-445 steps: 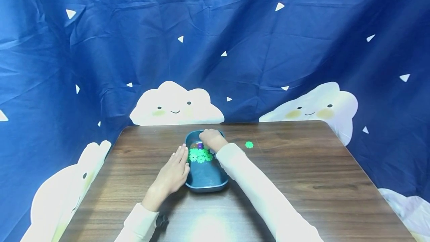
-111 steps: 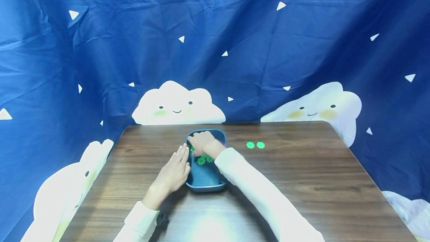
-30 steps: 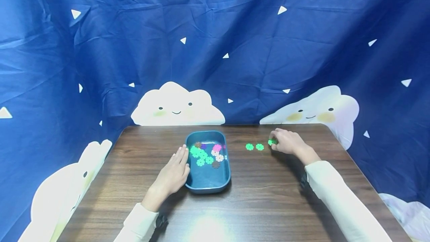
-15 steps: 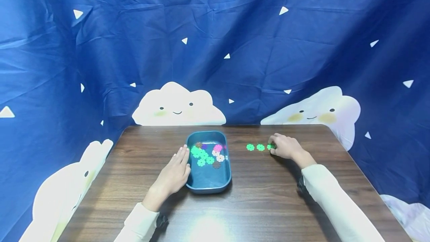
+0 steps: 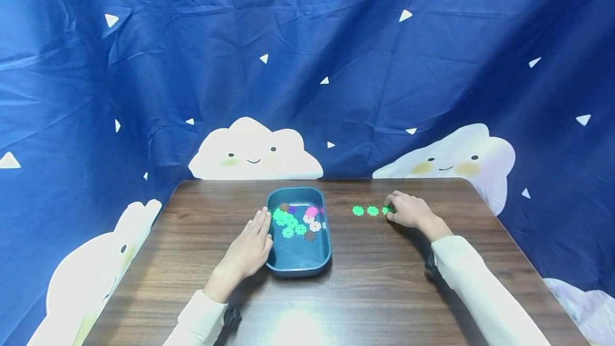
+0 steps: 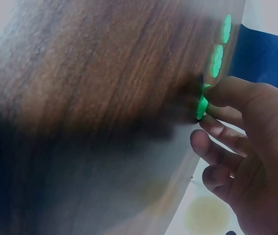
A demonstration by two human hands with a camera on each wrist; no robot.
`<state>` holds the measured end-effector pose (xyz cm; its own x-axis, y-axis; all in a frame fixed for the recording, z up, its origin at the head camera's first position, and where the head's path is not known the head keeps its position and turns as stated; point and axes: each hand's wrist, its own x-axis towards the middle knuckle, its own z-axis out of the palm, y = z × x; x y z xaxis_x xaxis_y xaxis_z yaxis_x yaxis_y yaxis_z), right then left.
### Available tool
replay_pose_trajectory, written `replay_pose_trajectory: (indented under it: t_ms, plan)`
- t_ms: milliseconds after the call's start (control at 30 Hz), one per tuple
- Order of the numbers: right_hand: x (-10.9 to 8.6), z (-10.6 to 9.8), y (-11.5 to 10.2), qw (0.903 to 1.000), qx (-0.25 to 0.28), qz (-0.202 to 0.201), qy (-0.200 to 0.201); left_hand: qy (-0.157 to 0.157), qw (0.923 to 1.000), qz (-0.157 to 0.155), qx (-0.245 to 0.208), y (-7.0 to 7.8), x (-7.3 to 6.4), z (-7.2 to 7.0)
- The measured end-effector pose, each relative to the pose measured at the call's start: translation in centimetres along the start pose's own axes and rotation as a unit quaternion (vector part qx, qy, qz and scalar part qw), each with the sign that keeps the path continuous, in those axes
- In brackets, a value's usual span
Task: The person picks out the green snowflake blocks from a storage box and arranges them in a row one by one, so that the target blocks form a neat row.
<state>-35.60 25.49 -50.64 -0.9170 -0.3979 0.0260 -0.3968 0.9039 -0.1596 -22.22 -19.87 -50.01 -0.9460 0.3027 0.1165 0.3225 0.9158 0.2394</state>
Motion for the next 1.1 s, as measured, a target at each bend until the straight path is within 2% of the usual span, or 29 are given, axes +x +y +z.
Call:
replay_pose_trajectory:
  t_ms: [167, 333, 567, 733, 1100]
  plan:
    - [0.0, -0.5, -0.7, 0.9999, 0.001, 0.002, 0.012, 0.0, 1.0, 0.001, 0.002, 0.0, -0.1, 0.0]
    - [0.5, -1.6, -2.5, 0.9994, 0.013, -0.007, 0.032, 0.002, 1.0, 0.0, -0.002, 0.1, -0.2, 0.0]
    - [1.8, -3.4, -6.5, 0.9971, 0.014, -0.043, 0.06, 0.004, 1.0, 0.001, -0.002, 0.1, -0.2, 0.0]
    - [3.0, -4.4, -9.9, 0.9961, 0.008, -0.067, 0.057, 0.004, 1.0, -0.001, -0.004, 0.1, -0.1, 0.0]
    - [4.8, -4.9, -15.7, 0.9885, -0.016, -0.141, 0.053, 0.002, 1.0, 0.002, -0.001, 0.1, -0.1, 0.0]
